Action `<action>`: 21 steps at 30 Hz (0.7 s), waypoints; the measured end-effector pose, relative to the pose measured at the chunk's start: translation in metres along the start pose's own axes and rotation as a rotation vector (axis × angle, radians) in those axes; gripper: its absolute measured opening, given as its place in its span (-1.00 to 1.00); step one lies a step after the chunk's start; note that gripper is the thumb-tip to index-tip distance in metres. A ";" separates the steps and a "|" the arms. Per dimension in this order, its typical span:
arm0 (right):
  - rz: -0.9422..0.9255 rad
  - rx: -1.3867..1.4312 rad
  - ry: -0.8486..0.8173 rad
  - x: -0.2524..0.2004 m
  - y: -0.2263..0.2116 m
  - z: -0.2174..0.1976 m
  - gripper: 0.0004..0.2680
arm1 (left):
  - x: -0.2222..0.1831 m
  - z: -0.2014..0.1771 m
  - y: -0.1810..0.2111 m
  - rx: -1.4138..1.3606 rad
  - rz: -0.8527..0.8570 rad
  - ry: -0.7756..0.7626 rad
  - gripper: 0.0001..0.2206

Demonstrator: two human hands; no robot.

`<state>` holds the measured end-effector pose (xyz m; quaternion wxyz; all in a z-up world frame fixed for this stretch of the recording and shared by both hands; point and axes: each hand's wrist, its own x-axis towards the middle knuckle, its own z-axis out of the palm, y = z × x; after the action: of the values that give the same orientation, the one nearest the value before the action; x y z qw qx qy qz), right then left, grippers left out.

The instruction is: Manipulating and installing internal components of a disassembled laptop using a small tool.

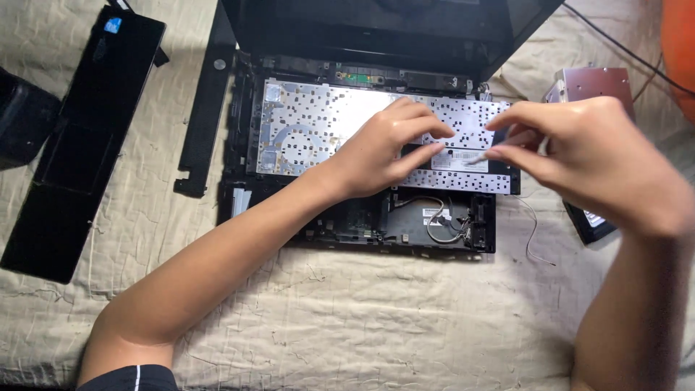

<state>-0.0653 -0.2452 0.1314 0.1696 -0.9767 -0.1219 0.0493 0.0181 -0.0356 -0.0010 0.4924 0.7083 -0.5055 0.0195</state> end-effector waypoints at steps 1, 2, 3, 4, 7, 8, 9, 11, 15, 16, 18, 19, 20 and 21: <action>0.063 -0.018 -0.027 -0.005 0.005 -0.002 -0.77 | 0.000 0.003 -0.002 0.048 -0.023 -0.012 -0.88; 0.068 -0.013 -0.024 -0.008 0.014 -0.002 -0.77 | 0.001 0.002 -0.002 0.048 -0.023 -0.020 -0.88; 0.127 -0.030 -0.051 -0.013 0.022 -0.001 -0.80 | 0.001 0.002 -0.001 0.064 -0.002 -0.022 -0.92; 0.186 -0.047 -0.077 -0.017 0.030 -0.001 -0.83 | 0.001 0.002 0.001 0.081 0.018 -0.023 -0.94; 0.220 -0.146 -0.048 -0.029 0.042 0.001 -0.88 | 0.002 0.002 0.004 0.122 0.046 -0.031 -0.96; 0.221 -0.146 -0.048 -0.030 0.041 0.000 -0.88 | 0.003 0.003 0.004 0.121 0.047 -0.032 -0.96; 0.216 -0.152 -0.039 -0.032 0.039 -0.002 -0.89 | 0.005 0.005 0.003 0.157 0.026 -0.054 -0.91; 0.213 -0.155 -0.033 -0.034 0.037 -0.003 -0.89 | 0.011 0.011 0.002 0.190 0.003 -0.080 -0.86; 0.180 -0.153 -0.037 -0.034 0.034 -0.005 -0.90 | 0.024 0.024 0.001 0.264 -0.033 -0.071 -0.83; 0.200 -0.182 -0.058 -0.034 0.034 -0.006 -0.90 | 0.027 0.027 0.001 0.257 -0.038 -0.045 -0.83; 0.186 -0.167 -0.046 -0.034 0.035 -0.008 -0.89 | 0.029 0.026 -0.001 0.237 -0.029 -0.049 -0.85; 0.170 -0.151 -0.035 -0.034 0.036 -0.008 -0.89 | 0.029 0.025 -0.002 0.217 -0.023 -0.052 -0.86; 0.176 -0.149 -0.033 -0.034 0.037 -0.009 -0.89 | 0.029 0.025 -0.002 0.214 -0.020 -0.058 -0.86; 0.148 -0.164 -0.026 -0.034 0.038 -0.009 -0.90 | 0.029 0.024 -0.002 0.248 -0.019 -0.089 -0.86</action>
<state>-0.0881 -0.2912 0.1286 0.0835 -0.9929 -0.0553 0.0644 0.0226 -0.0728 0.0001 0.3784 0.7686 -0.5137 0.0458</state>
